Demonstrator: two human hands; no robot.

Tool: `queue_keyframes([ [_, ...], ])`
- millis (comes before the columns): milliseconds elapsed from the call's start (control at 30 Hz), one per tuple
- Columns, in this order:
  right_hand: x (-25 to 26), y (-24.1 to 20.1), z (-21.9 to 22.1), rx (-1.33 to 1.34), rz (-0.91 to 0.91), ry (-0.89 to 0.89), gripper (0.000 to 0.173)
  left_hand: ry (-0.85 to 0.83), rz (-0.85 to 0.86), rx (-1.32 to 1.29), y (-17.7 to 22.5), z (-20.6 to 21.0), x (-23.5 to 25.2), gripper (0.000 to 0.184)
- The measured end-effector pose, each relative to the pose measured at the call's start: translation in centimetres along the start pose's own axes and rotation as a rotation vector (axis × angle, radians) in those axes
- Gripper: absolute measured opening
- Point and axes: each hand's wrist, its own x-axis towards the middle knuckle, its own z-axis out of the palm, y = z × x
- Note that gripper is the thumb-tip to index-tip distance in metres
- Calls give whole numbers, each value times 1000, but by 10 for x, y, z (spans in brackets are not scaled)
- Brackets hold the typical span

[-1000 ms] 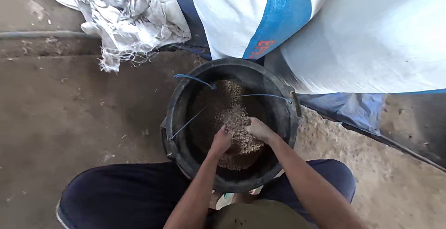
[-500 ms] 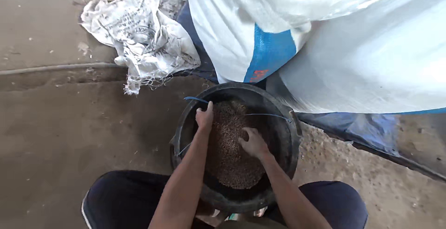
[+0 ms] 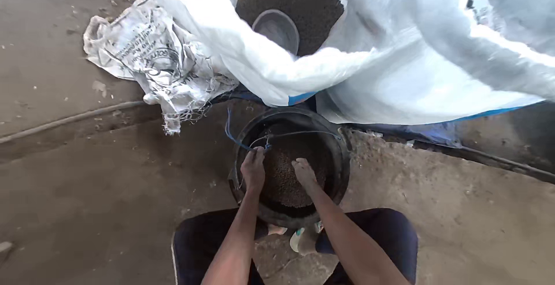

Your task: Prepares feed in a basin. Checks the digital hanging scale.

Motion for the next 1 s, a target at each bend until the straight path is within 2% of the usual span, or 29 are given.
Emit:
queue_keyframes([
  [200,-40,-18,21,535,104,-104,60,-40,-78,-114,58,-27,-48,24],
  [333,-43,-65,32,1039,211,-74,68,-51,-197,-223,96,-34,-83,23],
  [400,-44,-94,29,1291,223,-27,64,-66,-277,-275,115,-36,-98,22],
  [467,-53,-109,25,1466,223,21,54,-94,-326,-305,125,-43,-122,22],
  [500,-57,-115,25,1496,201,60,46,-96,-340,-330,131,-48,-133,23],
  [567,-72,-106,25,1480,196,43,46,-33,-378,-396,146,-60,-158,24],
  [633,-98,-76,24,1448,312,57,41,56,-408,-441,166,-77,-180,28],
  [700,-129,-48,13,1450,396,159,34,75,-402,-447,191,-91,-200,30],
  [733,-143,-45,-2,1417,426,224,31,60,-386,-438,204,-94,-213,31],
  [800,-175,-55,-37,1239,417,241,23,3,-320,-399,228,-97,-233,34],
  [867,-223,-22,-64,1210,415,242,28,-75,-299,-352,253,-103,-258,37],
  [900,-237,-2,-83,1246,397,296,19,-115,-279,-340,266,-98,-262,38],
  [967,-270,33,-126,1350,408,403,33,-203,-269,-330,286,-86,-283,39],
  [1000,-283,28,-147,1350,403,425,35,-251,-248,-326,298,-79,-291,38],
])
